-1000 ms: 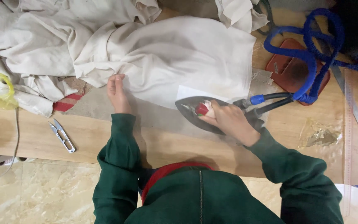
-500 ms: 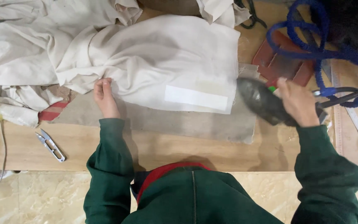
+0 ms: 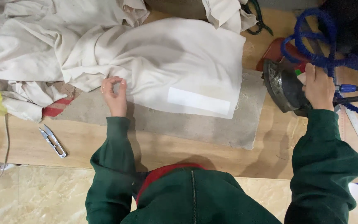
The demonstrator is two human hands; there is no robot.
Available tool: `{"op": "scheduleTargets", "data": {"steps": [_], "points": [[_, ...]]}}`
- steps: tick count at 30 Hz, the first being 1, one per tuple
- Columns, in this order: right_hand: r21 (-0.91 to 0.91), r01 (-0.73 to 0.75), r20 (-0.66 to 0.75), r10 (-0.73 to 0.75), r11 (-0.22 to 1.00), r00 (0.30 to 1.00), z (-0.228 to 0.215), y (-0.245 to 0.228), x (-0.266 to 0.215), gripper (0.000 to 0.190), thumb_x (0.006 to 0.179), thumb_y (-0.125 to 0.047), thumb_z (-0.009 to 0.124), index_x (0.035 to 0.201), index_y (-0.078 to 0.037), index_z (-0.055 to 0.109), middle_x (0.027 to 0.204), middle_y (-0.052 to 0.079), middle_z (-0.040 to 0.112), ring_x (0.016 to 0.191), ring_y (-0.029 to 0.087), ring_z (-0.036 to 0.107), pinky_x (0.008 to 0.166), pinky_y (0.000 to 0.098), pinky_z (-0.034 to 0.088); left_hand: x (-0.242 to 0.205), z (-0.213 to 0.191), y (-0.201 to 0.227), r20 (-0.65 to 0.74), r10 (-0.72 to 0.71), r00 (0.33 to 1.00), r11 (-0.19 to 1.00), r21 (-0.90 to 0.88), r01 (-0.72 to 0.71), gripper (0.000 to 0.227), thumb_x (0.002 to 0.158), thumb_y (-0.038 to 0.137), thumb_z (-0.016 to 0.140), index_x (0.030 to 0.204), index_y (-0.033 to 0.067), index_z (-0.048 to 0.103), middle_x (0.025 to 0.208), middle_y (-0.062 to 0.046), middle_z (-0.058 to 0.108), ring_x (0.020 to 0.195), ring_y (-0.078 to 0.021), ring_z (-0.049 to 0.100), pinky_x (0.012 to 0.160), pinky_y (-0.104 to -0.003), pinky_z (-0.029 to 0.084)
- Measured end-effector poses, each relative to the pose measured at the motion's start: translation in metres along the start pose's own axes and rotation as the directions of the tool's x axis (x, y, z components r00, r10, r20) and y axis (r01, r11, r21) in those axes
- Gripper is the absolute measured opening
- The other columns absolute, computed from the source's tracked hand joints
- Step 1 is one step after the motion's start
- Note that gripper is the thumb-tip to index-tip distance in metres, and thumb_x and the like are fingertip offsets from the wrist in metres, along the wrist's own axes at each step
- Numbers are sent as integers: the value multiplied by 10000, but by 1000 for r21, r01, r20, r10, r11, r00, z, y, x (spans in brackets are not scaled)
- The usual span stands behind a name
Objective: The person irons a piece of white fabric on a wooden table, then retrieves a wooden block from a drawer and places it on the table. They fold the fabric, use shears to cut a strip from it, and then iron the fabric again.
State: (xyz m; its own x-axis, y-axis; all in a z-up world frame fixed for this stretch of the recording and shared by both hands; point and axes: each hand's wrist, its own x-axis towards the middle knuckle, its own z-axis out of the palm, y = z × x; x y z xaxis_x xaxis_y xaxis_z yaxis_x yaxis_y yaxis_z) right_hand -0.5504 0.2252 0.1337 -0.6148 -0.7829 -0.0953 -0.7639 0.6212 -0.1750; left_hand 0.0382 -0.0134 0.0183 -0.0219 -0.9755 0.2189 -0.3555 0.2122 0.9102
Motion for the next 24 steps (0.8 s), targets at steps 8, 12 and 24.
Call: {"op": "scheduleTargets", "data": {"steps": [8,12,24], "points": [[-111,145,-444,-179,983,878,4,-91,-69,469,1056,-148,641,1441,36,446,1338,316,391,1193,480,394,931,627,356,-4,-1,-2,7,102,995,993,65,-103,14,1008,93,656,1021,96,653,1132,-100,601,1159,-270,536,1080,-437,381],[-164,278,-454,-322,947,831,71,-102,-115,564,1134,-451,321,1395,-32,594,1329,268,553,1221,411,524,946,552,441,-17,5,-14,-17,119,993,983,140,-116,141,1008,106,678,1134,111,615,1215,-108,555,1228,-334,507,1093,-503,355],[170,99,-33,-95,980,995,127,-169,-241,605,1060,-422,448,1607,-225,282,1621,169,186,1472,437,209,1075,687,294,-118,-113,-34,-66,95,993,751,660,-28,530,898,345,803,1338,129,601,1520,-218,431,1439,-498,293,1092,-696,168]]}}
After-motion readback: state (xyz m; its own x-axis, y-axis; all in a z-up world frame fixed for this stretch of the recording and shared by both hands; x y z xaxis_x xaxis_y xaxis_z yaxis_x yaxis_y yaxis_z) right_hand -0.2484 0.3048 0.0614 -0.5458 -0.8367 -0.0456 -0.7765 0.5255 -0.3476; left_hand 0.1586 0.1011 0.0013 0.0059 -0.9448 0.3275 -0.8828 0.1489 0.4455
